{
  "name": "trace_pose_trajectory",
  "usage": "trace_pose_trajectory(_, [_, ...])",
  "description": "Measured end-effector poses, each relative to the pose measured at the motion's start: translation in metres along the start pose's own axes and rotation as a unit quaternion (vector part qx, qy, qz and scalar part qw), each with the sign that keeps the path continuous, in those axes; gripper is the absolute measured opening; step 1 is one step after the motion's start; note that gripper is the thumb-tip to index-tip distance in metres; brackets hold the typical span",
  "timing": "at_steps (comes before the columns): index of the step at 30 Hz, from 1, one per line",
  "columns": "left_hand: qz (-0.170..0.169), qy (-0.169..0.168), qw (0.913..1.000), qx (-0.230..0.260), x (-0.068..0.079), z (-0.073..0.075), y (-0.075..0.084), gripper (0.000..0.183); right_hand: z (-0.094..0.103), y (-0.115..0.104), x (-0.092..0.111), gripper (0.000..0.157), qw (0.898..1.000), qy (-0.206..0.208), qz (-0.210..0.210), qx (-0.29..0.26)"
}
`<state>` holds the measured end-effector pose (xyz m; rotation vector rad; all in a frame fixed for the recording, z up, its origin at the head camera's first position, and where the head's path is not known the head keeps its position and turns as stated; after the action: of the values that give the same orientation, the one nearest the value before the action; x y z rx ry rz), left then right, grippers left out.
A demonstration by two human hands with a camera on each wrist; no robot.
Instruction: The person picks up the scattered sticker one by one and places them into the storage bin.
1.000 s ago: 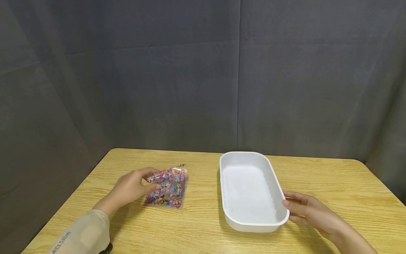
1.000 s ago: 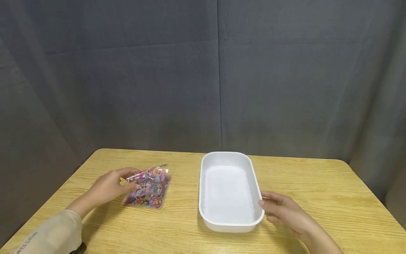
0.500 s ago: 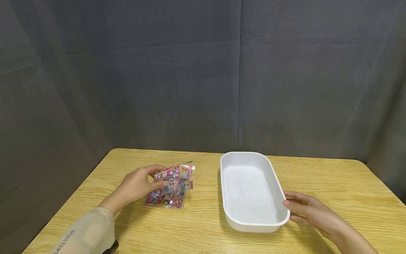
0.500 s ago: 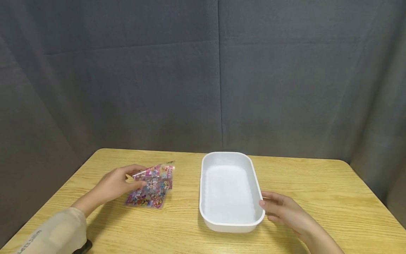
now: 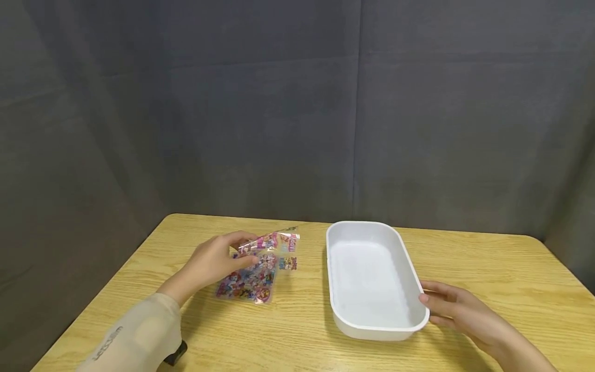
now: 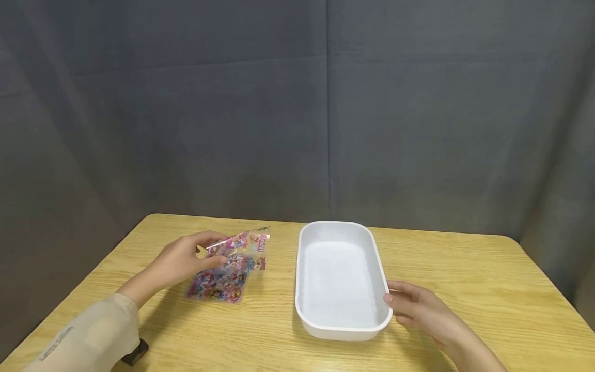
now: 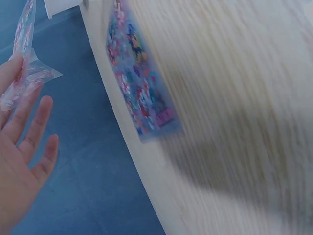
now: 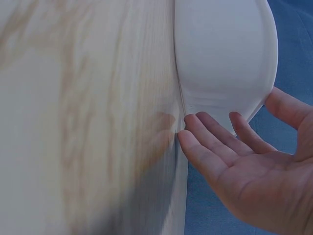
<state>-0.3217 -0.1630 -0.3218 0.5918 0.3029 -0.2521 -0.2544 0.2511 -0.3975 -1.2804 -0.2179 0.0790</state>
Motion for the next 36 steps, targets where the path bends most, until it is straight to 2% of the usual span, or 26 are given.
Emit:
trace_pose_trajectory(14, [-0.014, 0.002, 0.9998, 0.012, -0.006, -0.006, 0.024, 0.048, 0.0, 0.001, 0.0, 0.065, 1.0, 0.001, -0.001, -0.002])
trace_pose_trajectory(36, [-0.041, 0.013, 0.999, 0.012, -0.014, -0.025, 0.052, 0.041, 0.002, 0.005, -0.003, 0.067, 1.0, 0.002, -0.013, 0.008])
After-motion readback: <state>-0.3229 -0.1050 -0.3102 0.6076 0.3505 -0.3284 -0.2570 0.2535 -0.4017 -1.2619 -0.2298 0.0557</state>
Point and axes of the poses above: each hand's wrist, its own x-axis away from the middle knuckle, its own z-axis out of the back of the hand, y = z × x, the point moved 10 cm from there along -x, towards the middle knuckle, and after that the axes turned 13 degrees about y, right-handed, at the moved point
